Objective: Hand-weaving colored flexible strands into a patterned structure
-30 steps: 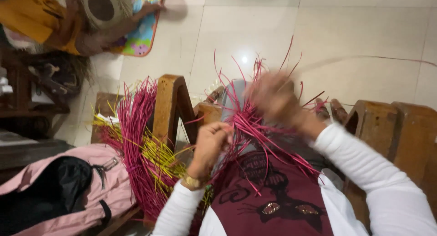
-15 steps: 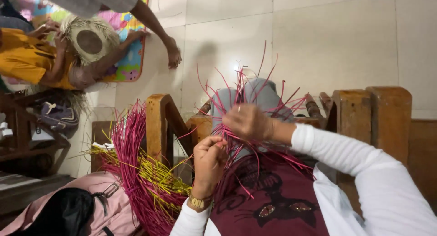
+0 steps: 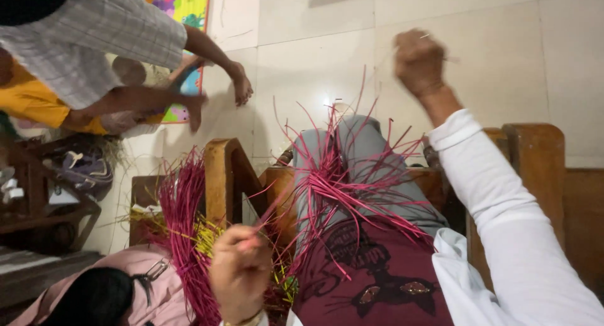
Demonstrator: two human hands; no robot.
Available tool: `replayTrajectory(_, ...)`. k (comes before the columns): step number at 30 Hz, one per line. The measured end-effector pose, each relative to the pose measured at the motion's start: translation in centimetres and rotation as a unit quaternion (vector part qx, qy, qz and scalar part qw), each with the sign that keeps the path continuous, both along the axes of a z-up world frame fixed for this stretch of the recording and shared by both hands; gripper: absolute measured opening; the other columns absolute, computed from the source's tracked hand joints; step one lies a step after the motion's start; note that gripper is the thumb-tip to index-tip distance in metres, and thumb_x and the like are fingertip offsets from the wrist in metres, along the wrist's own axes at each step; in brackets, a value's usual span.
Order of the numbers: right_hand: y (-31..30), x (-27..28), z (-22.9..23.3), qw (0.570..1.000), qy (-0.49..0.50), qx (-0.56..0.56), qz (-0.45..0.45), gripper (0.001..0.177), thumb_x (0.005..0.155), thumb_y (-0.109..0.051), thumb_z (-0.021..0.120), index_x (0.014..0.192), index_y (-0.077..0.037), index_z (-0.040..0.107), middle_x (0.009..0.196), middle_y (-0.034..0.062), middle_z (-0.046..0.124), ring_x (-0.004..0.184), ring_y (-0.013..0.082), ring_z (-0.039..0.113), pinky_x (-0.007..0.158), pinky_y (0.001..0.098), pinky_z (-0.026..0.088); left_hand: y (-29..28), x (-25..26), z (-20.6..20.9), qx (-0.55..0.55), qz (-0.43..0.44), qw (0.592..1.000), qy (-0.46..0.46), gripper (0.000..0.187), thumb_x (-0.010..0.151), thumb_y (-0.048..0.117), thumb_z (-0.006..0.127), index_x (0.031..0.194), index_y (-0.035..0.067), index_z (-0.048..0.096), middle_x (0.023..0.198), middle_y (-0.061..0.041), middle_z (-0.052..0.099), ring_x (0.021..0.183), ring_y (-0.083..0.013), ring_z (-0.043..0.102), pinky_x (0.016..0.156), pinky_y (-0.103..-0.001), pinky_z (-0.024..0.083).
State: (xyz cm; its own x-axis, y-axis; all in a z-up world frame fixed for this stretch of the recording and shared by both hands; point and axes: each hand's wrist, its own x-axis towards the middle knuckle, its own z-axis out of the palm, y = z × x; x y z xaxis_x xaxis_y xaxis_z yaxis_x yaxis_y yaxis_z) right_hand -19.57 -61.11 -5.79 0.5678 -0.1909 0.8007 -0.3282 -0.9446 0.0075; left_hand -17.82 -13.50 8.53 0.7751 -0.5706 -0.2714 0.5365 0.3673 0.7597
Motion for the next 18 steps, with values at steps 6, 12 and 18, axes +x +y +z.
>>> replayTrajectory(6, -2.0, -0.3, -1.7, 0.99, -0.001, 0.034, -0.138, 0.011, 0.077, -0.003, 0.052, 0.078, -0.01, 0.061, 0.071, 0.0045, 0.058, 0.064, 0.0243, 0.054, 0.049, 0.0346, 0.035, -0.6, 1.8, 1.9, -0.039, -0.001, 0.994, -0.098, 0.021, 0.084, -0.008, 0.043, 0.076, -0.002, 0.061, 0.054, 0.001, 0.042, 0.04, -0.0079, 0.035, 0.031, -0.019, 0.028)
replayTrajectory(12, 12.6, 1.7, 2.2, 0.943, -0.018, 0.232, 0.239, 0.011, 0.076, 0.006, 0.056, 0.087, 0.002, 0.058, 0.083, 0.0274, 0.055, 0.078, 0.0518, 0.054, 0.079, 0.0599, 0.038, -6.0, 0.4, -6.7, 0.419, 0.018, 0.815, -0.4, 0.013, 0.082, 0.01, 0.063, 0.088, 0.004, 0.073, 0.079, -0.019, 0.071, 0.076, -0.0343, 0.069, 0.071, -0.038, 0.053)
replayTrajectory(18, 23.1, 0.1, -0.8, 0.857, 0.05, 0.256, 0.444, 0.009, 0.089, -0.025, 0.056, 0.082, -0.019, 0.06, 0.073, 0.0013, 0.056, 0.082, 0.0234, 0.056, 0.085, 0.0396, 0.034, -8.5, 0.5, -8.2, 0.403, 0.047, 0.746, -0.528, 0.015, 0.083, 0.006, 0.057, 0.088, 0.007, 0.071, 0.074, -0.015, 0.071, 0.073, -0.0344, 0.07, 0.058, -0.038, 0.055)
